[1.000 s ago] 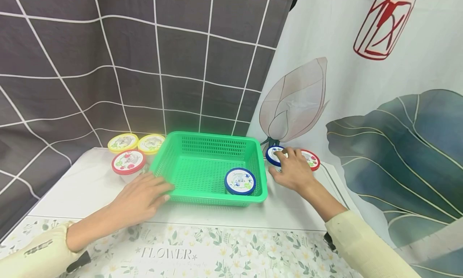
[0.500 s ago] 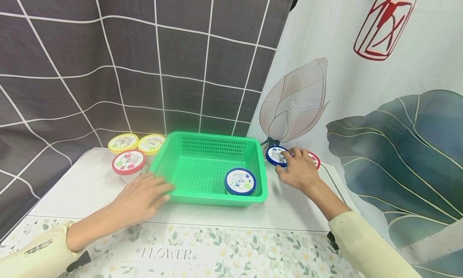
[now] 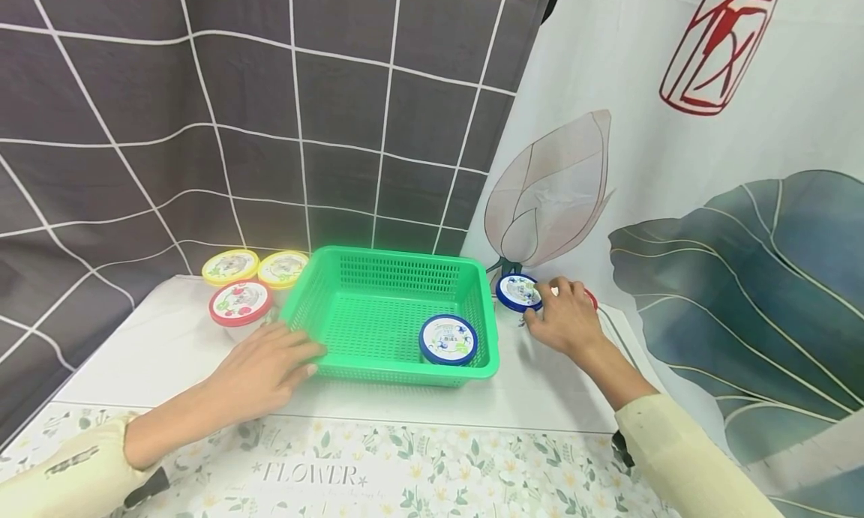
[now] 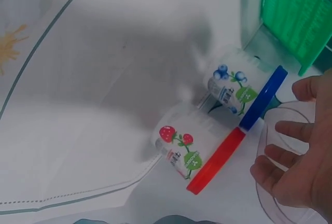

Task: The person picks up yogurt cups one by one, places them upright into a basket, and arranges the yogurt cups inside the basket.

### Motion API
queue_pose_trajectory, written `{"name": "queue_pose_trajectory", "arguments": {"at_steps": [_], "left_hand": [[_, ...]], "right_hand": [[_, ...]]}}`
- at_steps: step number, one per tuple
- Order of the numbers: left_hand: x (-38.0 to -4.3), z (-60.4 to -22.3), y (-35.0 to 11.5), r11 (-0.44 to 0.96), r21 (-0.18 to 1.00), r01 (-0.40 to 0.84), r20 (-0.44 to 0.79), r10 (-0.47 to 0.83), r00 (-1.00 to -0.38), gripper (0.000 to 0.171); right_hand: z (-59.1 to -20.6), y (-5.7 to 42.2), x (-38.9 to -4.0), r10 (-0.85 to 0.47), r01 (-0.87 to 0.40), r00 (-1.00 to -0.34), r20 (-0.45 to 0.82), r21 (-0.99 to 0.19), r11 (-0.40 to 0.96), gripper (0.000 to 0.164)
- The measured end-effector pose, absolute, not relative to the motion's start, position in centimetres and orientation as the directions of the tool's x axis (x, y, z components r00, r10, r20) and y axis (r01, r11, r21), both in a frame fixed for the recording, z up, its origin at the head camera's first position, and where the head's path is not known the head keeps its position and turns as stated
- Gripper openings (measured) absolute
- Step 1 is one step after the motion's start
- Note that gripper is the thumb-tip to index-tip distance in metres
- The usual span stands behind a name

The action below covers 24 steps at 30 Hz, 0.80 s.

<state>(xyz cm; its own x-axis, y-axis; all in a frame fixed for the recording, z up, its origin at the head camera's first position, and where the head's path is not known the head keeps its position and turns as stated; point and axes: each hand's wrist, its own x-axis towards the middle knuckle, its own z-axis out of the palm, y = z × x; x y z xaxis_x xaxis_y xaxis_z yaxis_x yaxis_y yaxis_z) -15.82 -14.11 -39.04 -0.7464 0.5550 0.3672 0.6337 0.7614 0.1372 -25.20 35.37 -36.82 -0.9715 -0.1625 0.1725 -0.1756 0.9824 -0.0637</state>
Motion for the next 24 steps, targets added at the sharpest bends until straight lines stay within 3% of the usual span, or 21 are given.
{"name": "queue_pose_trajectory", "arguments": {"at_steps": [24], "left_hand": [[-15.7, -38.9, -14.1, 0.761, 0.131, 0.636, 0.368, 0.558, -0.744, 0.022]], "right_hand": [[-37.5, 38.0, -26.9, -0.052, -0.059, -0.996, 0.066, -0.113, 0.992, 0.066]]}}
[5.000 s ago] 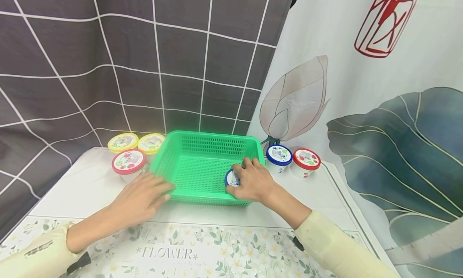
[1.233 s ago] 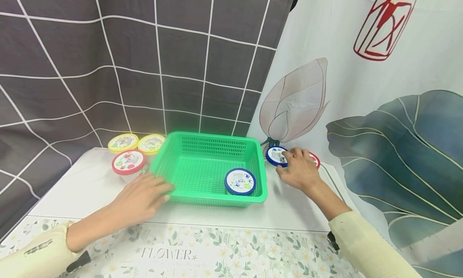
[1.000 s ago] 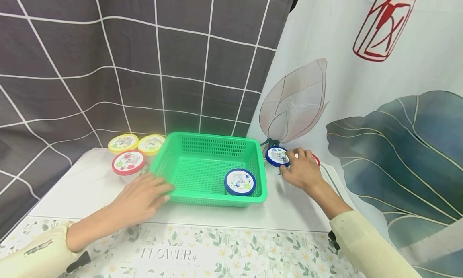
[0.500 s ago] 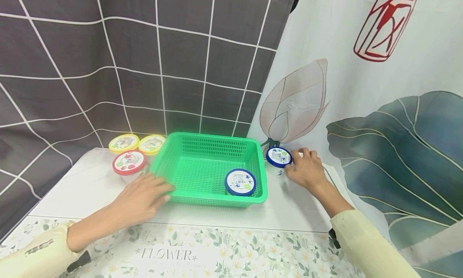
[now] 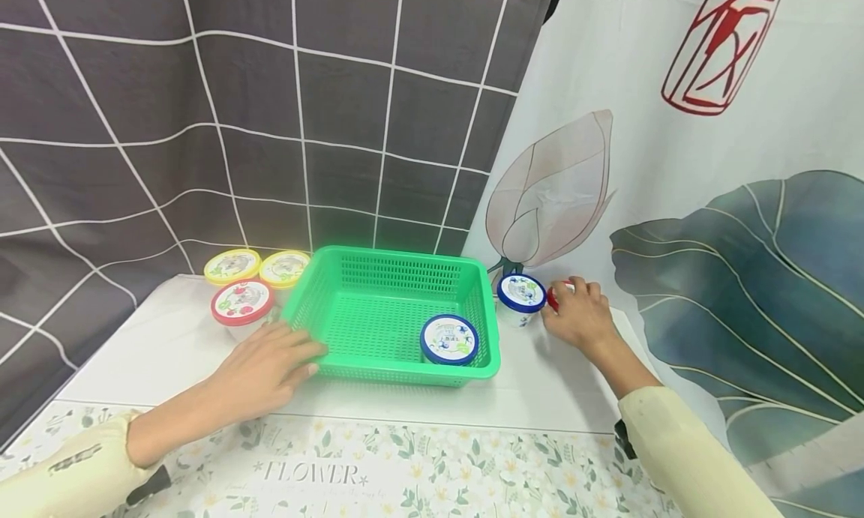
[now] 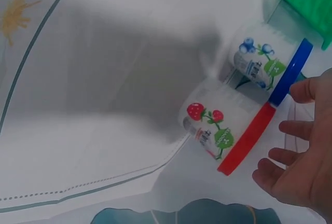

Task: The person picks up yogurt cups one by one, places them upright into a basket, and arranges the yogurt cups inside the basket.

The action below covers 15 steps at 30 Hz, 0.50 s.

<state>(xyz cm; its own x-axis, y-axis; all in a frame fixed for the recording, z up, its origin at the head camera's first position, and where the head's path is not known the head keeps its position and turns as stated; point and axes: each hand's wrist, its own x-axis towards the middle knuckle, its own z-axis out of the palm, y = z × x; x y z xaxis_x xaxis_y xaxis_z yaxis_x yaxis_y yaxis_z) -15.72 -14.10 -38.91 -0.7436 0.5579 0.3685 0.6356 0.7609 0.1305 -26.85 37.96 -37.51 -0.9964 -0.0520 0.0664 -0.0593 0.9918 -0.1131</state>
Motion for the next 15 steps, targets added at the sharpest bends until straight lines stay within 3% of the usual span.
{"name": "queue_pose_trajectory", "arguments": {"at_steps": [15], "left_hand": [[-15.8, -38.99, -14.11, 0.76, 0.132, 0.636, 0.361, 0.561, -0.745, 0.022]], "right_hand": [[-38.44, 38.82, -27.65, -0.004, -0.008, -1.0, 0.023, -0.159, 0.987, 0.07]]}}
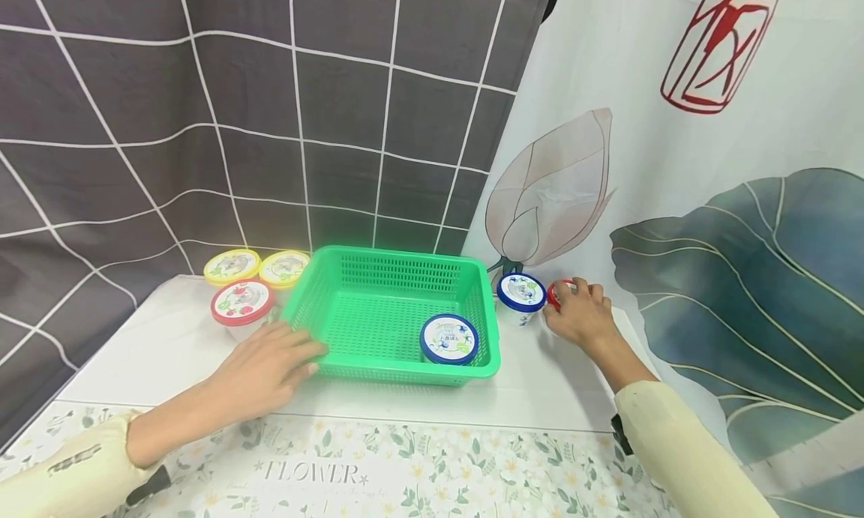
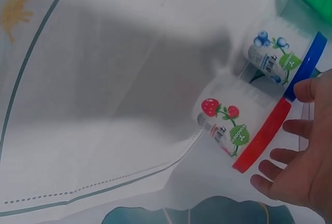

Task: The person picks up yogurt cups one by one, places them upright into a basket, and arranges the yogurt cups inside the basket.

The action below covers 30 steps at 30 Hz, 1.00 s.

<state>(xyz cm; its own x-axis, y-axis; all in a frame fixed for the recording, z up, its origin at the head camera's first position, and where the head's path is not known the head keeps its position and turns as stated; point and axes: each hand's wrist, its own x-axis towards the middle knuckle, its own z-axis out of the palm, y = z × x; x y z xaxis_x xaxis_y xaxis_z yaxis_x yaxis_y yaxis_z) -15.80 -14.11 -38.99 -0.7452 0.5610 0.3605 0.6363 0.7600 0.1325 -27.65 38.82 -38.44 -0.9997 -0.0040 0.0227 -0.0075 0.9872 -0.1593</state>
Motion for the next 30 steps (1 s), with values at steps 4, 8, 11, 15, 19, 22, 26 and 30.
{"name": "queue_pose_trajectory", "arguments": {"at_steps": [4, 8, 11, 15, 19, 22, 26, 30], "left_hand": [[-15.8, -39.0, -14.1, 0.762, 0.128, 0.635, 0.363, 0.56, -0.745, 0.022], [-15.8, -39.1, -14.1, 0.765, 0.121, 0.633, 0.364, 0.559, -0.745, 0.023], [-15.8, -39.0, -14.1, 0.765, 0.123, 0.632, 0.362, 0.558, -0.747, 0.023], [-15.8, -39.0, -14.1, 0.765, 0.125, 0.631, 0.359, 0.558, -0.748, 0.023], [-15.8, -39.0, -14.1, 0.765, 0.118, 0.633, 0.36, 0.561, -0.745, 0.022], [-15.8, -39.0, -14.0, 0.764, 0.112, 0.635, 0.363, 0.564, -0.742, 0.022], [-15.8, -39.0, -14.0, 0.763, 0.109, 0.637, 0.367, 0.565, -0.739, 0.022], [-15.8, -39.0, -14.1, 0.763, 0.11, 0.637, 0.369, 0.564, -0.739, 0.022]], "right_hand": [[-38.5, 39.0, -27.8, 0.0, -0.002, -1.0, 0.014, -0.169, 0.986, 0.069], [-38.5, 39.3, -27.9, 0.007, 0.006, -1.0, 0.004, -0.187, 0.982, 0.068], [-38.4, 39.6, -28.0, 0.01, 0.011, -1.0, -0.004, -0.192, 0.981, 0.068], [-38.4, 39.8, -28.1, 0.02, 0.025, -0.999, -0.024, -0.188, 0.982, 0.071], [-38.4, 39.9, -28.2, 0.029, 0.038, -0.999, -0.045, -0.195, 0.98, 0.074], [-38.4, 40.0, -28.4, 0.027, 0.037, -0.998, -0.057, -0.194, 0.98, 0.075], [-38.4, 40.0, -28.5, 0.014, 0.028, -0.997, -0.072, -0.19, 0.981, 0.074], [-38.4, 40.1, -28.6, 0.0, 0.016, -0.996, -0.086, -0.188, 0.982, 0.074]]}}
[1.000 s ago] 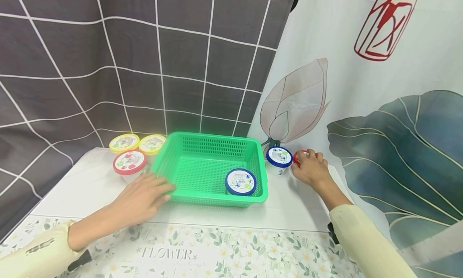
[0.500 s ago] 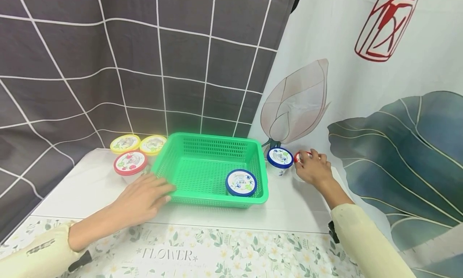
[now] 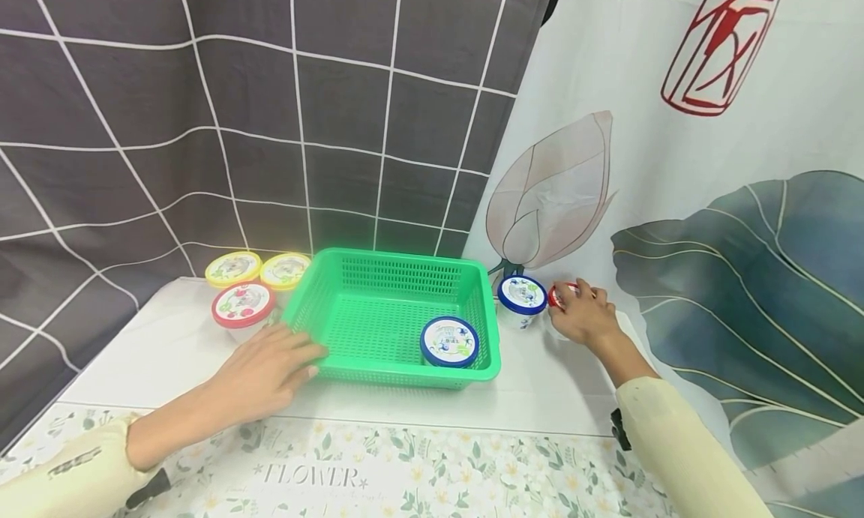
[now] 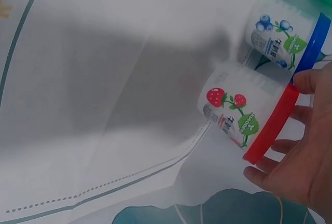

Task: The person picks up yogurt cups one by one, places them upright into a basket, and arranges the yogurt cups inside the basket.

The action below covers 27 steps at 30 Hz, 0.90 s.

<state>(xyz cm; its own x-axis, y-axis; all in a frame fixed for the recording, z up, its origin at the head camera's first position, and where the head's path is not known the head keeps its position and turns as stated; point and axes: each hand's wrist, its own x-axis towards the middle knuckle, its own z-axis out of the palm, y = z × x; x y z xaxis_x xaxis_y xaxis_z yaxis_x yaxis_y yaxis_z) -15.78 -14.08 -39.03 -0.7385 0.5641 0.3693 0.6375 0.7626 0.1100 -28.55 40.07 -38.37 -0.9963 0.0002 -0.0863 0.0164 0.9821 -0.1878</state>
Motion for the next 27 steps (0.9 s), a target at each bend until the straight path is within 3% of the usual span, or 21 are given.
{"name": "queue_pose_trajectory", "arguments": {"at_steps": [27], "left_hand": [[-15.79, -38.99, -14.03, 0.766, 0.109, 0.633, 0.362, 0.562, -0.743, 0.022]], "right_hand": [[-38.1, 40.5, -29.35, -0.042, -0.029, -0.993, -0.11, -0.112, 0.993, 0.074]]}}
